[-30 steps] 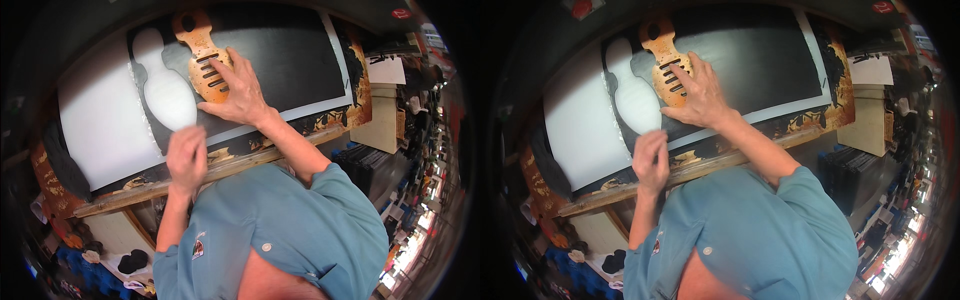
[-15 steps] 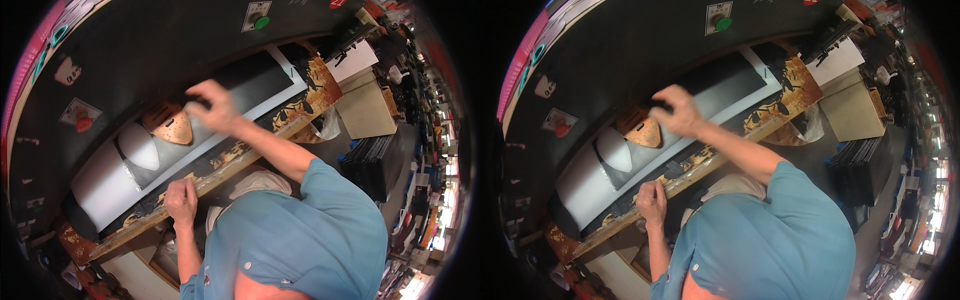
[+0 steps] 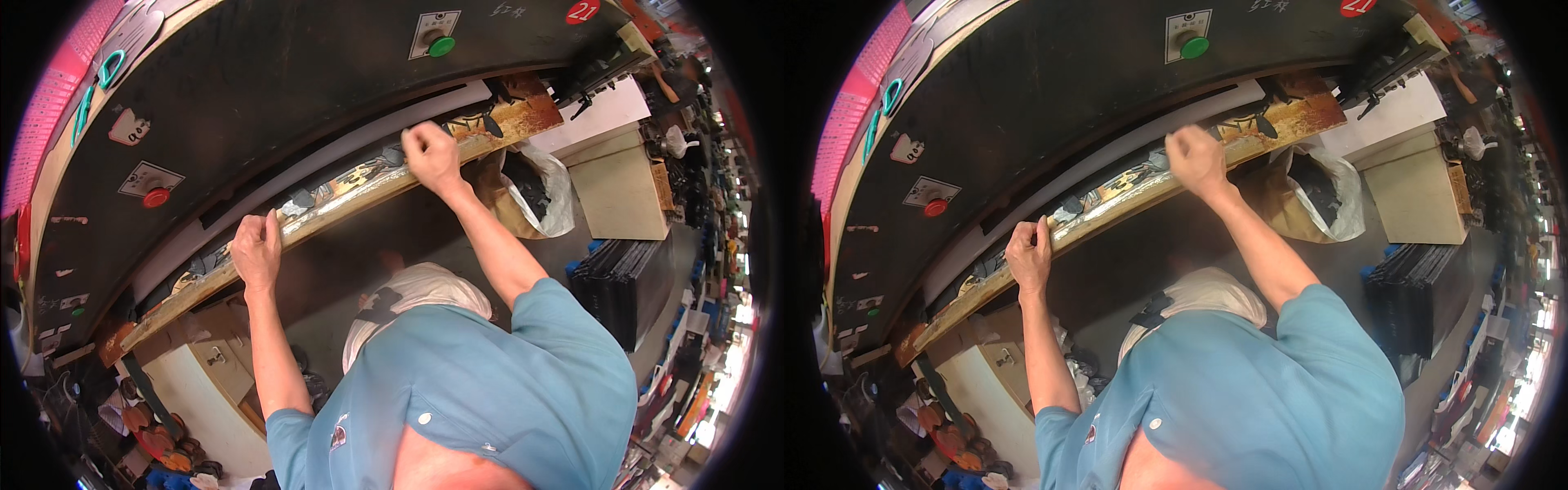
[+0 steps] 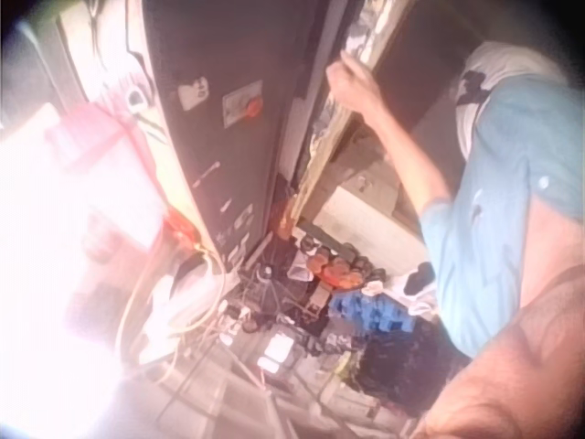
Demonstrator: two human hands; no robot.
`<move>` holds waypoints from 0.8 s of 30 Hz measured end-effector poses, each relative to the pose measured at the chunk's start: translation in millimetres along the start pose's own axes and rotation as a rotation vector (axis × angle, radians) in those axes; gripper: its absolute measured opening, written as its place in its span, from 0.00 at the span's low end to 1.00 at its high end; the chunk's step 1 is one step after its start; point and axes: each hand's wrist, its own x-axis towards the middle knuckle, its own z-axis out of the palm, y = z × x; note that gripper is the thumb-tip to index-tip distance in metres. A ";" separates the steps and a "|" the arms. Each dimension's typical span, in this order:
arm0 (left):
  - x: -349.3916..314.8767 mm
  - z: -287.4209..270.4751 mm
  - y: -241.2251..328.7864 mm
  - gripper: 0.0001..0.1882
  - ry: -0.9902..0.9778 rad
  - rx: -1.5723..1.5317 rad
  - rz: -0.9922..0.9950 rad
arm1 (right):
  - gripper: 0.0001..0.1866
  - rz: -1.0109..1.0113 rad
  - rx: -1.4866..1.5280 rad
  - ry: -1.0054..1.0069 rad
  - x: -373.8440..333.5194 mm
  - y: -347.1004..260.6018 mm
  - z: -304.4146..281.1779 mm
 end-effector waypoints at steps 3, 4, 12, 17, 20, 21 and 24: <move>1.2 -0.1 1.8 0.15 0.008 0.018 0.017 | 0.12 -0.292 -0.146 -0.069 -15.8 7.8 5.0; 1.8 -0.6 2.1 0.15 0.013 0.002 0.007 | 0.12 -0.281 -0.137 -0.066 -16.7 7.6 5.8; 0.1 -0.6 -0.5 0.14 0.020 -0.007 0.004 | 0.12 -0.206 -0.126 -0.077 -14.2 1.9 4.6; -0.6 0.9 3.2 0.15 0.037 -0.033 0.011 | 0.11 -0.161 -0.102 -0.111 -15.1 8.1 5.2; -3.2 -0.8 6.2 0.15 0.030 -0.016 0.005 | 0.11 -0.147 -0.055 -0.147 -15.6 10.8 2.9; -4.0 -1.6 6.5 0.15 0.030 -0.025 -0.005 | 0.11 -0.155 -0.051 -0.152 -15.6 11.2 1.6; -5.8 -3.3 6.4 0.15 0.017 -0.039 -0.007 | 0.12 -0.042 -0.025 -0.192 -17.6 9.1 -2.4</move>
